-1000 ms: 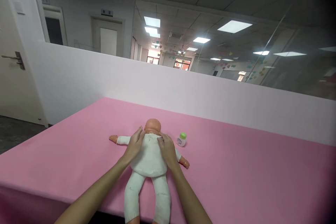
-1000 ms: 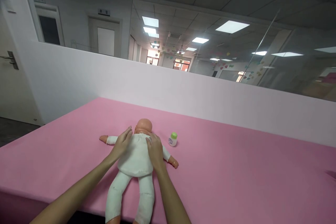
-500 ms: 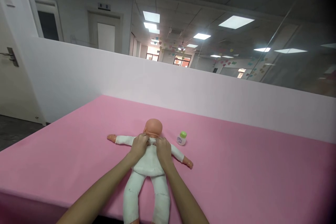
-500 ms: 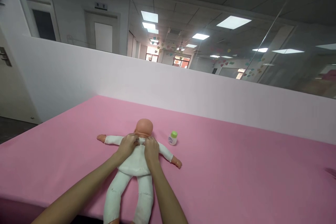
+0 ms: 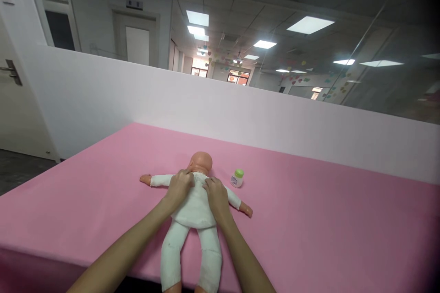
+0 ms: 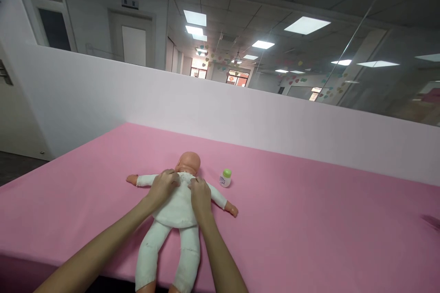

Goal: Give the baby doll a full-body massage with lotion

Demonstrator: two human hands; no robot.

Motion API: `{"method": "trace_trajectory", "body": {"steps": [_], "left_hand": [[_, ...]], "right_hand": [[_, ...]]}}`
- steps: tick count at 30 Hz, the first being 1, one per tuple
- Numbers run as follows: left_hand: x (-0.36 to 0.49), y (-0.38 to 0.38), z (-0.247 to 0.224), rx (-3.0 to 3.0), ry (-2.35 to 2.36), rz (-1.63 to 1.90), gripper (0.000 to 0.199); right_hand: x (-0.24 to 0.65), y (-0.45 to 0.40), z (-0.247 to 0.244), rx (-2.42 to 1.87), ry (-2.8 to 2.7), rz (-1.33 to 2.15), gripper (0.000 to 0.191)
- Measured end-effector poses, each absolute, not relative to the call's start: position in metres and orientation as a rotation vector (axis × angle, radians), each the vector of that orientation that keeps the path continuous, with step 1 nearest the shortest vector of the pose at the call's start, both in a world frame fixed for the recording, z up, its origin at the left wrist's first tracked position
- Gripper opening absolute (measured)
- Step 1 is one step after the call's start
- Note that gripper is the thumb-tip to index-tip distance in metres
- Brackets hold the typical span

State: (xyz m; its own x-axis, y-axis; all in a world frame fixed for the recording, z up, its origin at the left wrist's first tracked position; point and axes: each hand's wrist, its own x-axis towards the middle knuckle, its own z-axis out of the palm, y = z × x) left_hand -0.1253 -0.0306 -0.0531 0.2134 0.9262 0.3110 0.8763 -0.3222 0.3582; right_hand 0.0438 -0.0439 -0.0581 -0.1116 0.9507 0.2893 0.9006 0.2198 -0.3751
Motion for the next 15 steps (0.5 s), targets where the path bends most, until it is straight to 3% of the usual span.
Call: {"method": "trace_trajectory", "body": {"steps": [6,15], "left_hand": [[-0.121,-0.042,-0.063,2.422,1.655,0.683,0.024],[-0.112,-0.028,-0.066,2.462,1.741,0.444,0.023]], "right_hand": [[0.039,-0.052,-0.063,-1.599,-2.071,0.175,0.014],[0.027,-0.033,-0.073,-1.823,-2.179,0.068,0.029]]}}
